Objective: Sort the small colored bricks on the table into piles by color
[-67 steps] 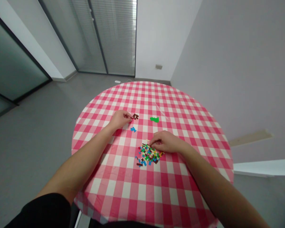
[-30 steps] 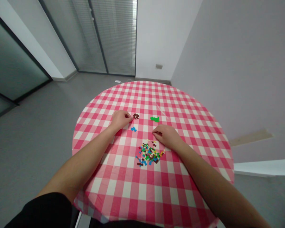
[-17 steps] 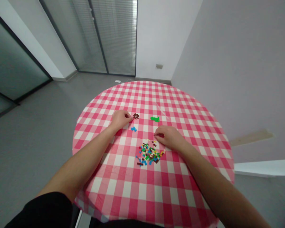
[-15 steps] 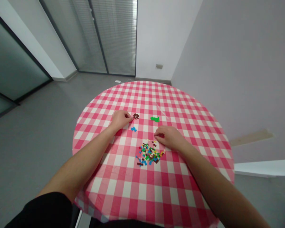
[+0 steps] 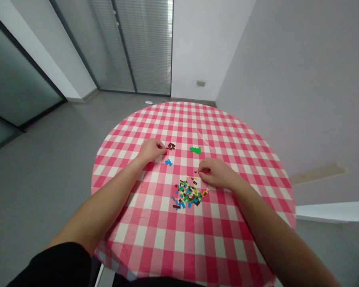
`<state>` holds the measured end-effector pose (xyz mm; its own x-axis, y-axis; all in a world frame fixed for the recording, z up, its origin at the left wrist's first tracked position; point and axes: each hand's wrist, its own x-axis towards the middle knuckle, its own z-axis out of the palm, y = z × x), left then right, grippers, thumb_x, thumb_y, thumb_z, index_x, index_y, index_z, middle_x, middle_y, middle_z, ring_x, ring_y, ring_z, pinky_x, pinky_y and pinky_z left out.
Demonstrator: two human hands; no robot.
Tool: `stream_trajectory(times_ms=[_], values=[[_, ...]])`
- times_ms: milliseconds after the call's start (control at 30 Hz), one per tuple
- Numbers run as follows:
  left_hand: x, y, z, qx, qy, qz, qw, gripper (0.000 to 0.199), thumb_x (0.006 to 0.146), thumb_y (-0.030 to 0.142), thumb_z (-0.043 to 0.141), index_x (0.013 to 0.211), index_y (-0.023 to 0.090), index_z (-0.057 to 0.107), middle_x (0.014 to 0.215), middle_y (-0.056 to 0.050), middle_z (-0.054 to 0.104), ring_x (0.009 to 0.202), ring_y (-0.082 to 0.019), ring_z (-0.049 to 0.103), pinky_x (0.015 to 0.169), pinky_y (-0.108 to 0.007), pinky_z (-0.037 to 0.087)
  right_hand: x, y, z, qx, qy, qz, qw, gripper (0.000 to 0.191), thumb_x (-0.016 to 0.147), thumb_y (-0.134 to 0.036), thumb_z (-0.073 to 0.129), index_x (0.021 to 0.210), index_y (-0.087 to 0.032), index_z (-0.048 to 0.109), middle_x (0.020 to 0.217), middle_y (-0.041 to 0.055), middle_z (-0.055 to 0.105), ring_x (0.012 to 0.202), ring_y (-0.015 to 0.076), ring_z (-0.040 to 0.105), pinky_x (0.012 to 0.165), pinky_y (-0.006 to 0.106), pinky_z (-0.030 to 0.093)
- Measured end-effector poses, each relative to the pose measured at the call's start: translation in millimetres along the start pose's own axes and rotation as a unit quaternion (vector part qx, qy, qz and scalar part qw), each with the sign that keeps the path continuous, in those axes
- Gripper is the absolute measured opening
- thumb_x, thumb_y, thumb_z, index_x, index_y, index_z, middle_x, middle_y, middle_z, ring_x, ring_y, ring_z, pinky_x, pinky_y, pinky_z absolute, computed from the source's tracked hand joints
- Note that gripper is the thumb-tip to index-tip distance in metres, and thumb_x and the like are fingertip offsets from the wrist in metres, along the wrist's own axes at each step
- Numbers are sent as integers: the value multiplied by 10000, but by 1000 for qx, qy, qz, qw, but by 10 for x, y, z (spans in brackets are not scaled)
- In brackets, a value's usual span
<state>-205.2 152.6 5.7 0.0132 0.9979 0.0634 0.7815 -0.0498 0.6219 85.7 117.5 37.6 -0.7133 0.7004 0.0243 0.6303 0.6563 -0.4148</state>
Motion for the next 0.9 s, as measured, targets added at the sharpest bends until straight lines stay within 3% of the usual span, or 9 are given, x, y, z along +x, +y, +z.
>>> stream_trajectory(times_ms=[133,433,767,900], values=[[2,-5,3,-6,-1,11,1000,240,714,319,603,780,184,791,677,-66,701,622,-184,580,552,-309,330,-8,-11,-22,10,-19,-9,1000,179,822,-136,553,821,-178,727,894,84,703,786,179,627,713,313,502],[-10,28,-39,14,-1,41,999,329,723,287,595,972,203,794,776,-71,723,675,-191,582,607,-316,376,2,-20,42,-9,-27,-17,999,299,892,-177,519,1105,-184,729,996,104,665,879,197,616,753,320,492],[-47,83,-116,-13,-29,58,998,266,713,180,516,730,179,782,822,-85,732,746,-193,622,670,-306,434,72,-94,171,-80,-30,-6,996,404,916,-204,483,1289,-237,636,963,95,648,791,188,585,640,279,422],[-80,156,-115,-39,-70,125,989,254,701,130,520,702,189,767,818,-86,717,792,-192,616,740,-316,456,96,-118,189,-93,-42,-5,995,433,930,-234,466,1345,-245,590,952,91,669,806,200,598,634,277,417]])
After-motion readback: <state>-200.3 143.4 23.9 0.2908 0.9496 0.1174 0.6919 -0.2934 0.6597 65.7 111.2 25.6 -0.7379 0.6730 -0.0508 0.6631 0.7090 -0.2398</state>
